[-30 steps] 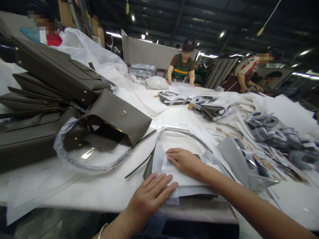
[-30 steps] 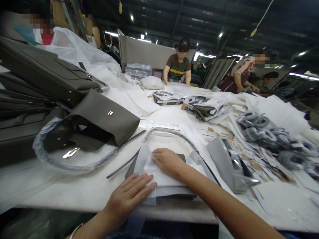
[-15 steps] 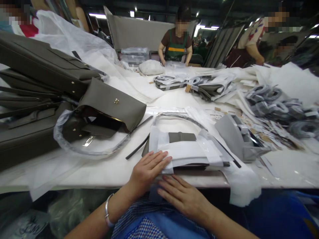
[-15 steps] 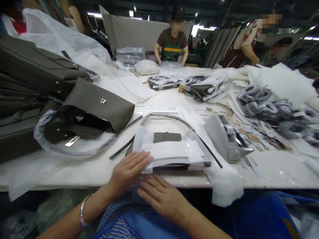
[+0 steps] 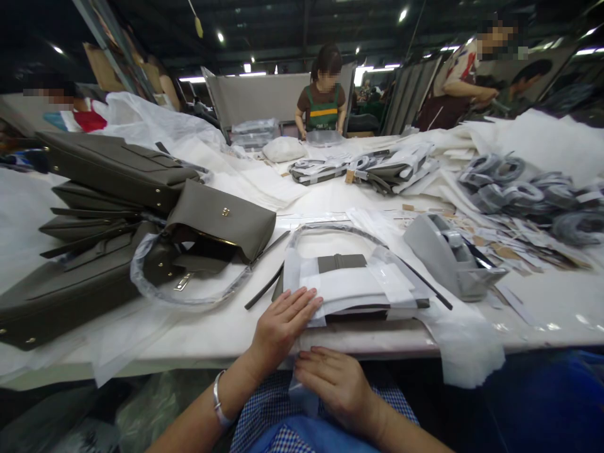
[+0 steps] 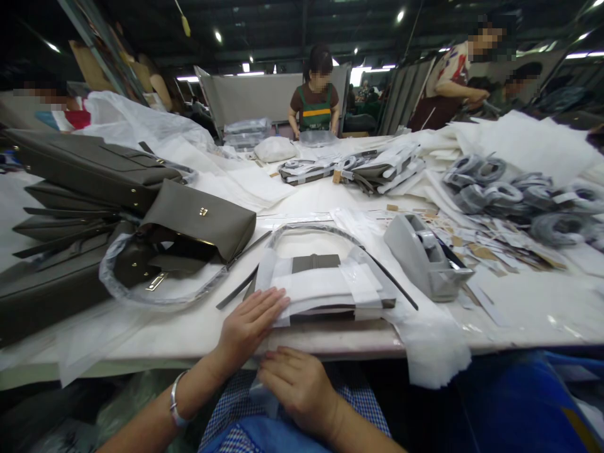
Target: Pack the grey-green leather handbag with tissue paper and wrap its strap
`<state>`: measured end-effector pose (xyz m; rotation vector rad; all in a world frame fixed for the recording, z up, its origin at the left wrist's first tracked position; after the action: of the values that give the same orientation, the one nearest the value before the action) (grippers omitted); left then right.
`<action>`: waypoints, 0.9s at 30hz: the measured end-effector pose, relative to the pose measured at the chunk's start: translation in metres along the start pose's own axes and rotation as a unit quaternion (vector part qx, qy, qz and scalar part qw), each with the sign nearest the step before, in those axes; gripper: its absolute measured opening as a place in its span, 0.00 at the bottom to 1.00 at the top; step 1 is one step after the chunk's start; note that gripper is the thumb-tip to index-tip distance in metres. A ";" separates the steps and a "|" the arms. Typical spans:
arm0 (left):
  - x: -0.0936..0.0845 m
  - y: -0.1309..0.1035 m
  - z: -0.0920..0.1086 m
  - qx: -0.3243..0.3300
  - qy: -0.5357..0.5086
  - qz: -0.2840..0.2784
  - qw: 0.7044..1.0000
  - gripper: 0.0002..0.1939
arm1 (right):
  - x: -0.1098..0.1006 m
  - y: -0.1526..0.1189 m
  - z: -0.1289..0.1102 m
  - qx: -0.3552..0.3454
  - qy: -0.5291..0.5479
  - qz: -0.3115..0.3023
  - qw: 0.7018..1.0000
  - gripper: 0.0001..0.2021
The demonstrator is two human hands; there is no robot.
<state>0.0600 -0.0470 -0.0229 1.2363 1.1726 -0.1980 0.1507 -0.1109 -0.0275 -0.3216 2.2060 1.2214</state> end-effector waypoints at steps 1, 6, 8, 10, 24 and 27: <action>0.000 0.001 0.000 0.000 0.003 0.002 1.000 0.23 | 0.000 -0.003 0.000 0.009 0.007 0.000 1.000 0.11; -0.003 0.003 0.002 -0.002 0.011 0.014 1.000 0.23 | -0.003 -0.004 -0.010 0.000 0.016 -0.050 0.999 0.11; -0.003 0.002 0.001 -0.003 0.012 0.015 1.000 0.23 | -0.013 0.007 -0.014 -0.029 0.033 -0.111 0.993 0.10; -0.002 0.000 0.001 -0.004 0.011 0.014 1.000 0.23 | -0.035 0.027 -0.004 -0.030 0.042 -0.132 0.990 0.17; -0.003 0.001 0.002 0.004 0.019 0.017 1.000 0.22 | 0.025 0.142 0.166 0.247 -0.221 -0.366 0.869 0.18; -0.003 0.001 0.003 0.008 0.022 0.014 1.000 0.22 | 0.028 0.142 0.159 0.233 -0.207 -0.374 0.874 0.17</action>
<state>0.0610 -0.0502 -0.0209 1.2759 1.1934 -0.1613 0.1217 0.1018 -0.0104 -0.5768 1.6613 0.2803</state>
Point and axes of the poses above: each hand's wrist, its own y-axis towards the middle knuckle, its own x-axis out of the palm, z = x × y, the point moved 9 cm from there along y, towards the middle knuckle, and after that the axes turned 14 degrees about x, right-handed, at the moved point
